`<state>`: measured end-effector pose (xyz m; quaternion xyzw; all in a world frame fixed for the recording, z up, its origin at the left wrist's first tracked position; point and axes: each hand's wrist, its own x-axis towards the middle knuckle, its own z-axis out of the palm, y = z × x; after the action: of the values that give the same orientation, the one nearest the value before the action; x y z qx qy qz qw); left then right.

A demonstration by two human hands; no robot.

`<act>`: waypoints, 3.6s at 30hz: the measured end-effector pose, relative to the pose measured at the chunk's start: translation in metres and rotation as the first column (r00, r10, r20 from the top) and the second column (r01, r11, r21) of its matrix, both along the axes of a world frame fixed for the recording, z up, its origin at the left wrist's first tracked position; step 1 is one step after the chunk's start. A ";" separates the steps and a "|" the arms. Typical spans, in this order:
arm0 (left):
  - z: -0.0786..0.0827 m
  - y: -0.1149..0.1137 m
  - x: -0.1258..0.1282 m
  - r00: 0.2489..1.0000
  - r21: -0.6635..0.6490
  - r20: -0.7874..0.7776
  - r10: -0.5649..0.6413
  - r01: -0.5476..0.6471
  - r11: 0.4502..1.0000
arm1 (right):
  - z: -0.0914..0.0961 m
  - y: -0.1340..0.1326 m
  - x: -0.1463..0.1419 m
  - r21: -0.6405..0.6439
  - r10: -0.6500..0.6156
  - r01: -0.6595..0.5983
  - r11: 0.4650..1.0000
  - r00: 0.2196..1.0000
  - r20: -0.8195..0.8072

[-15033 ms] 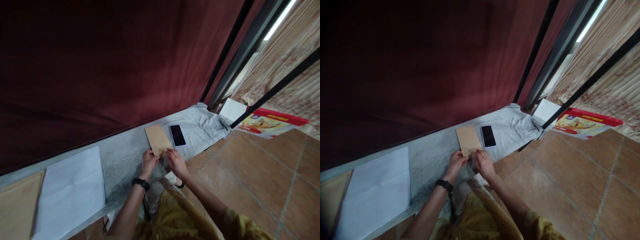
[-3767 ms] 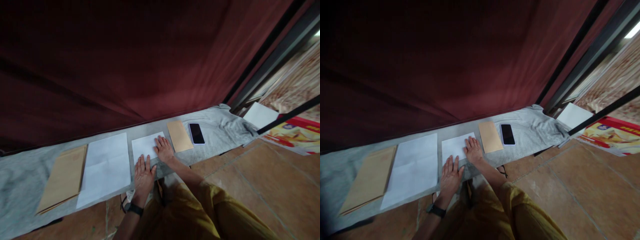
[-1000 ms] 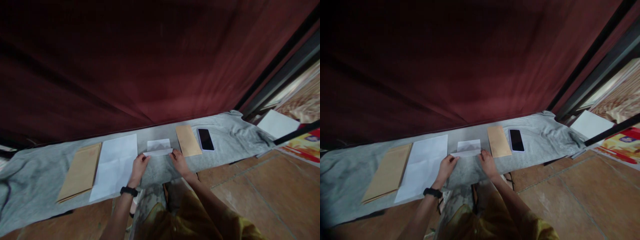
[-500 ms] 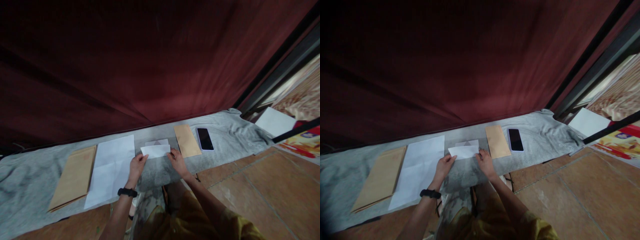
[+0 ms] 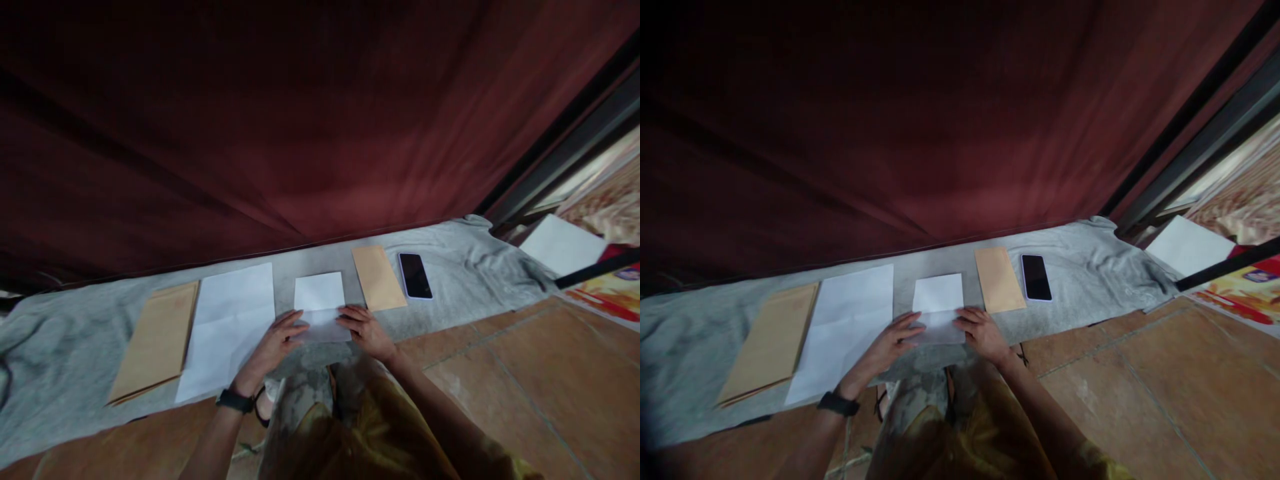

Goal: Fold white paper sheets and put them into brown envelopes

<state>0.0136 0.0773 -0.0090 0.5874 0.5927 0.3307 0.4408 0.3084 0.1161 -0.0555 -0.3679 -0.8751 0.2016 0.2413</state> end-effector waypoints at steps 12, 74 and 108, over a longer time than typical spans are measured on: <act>-0.012 0.035 0.013 0.934 0.014 -0.146 0.326 -0.328 0.945 | 0.007 0.025 -0.049 -0.122 -0.541 0.543 0.831 0.839 0.051; -0.014 0.041 0.066 0.367 0.237 -0.866 0.340 -0.299 0.924 | 0.034 0.050 -0.074 -0.065 -0.556 0.651 0.756 0.691 0.461; -0.012 0.040 0.069 0.361 0.243 -0.859 0.363 -0.337 0.910 | 0.031 0.050 -0.076 -0.046 -0.558 0.656 0.753 0.674 0.483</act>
<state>0.0825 0.1175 -0.0208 0.5373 0.8405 0.0659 -0.0244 0.2319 0.1657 -0.0248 -0.6985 -0.7047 0.1144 0.0490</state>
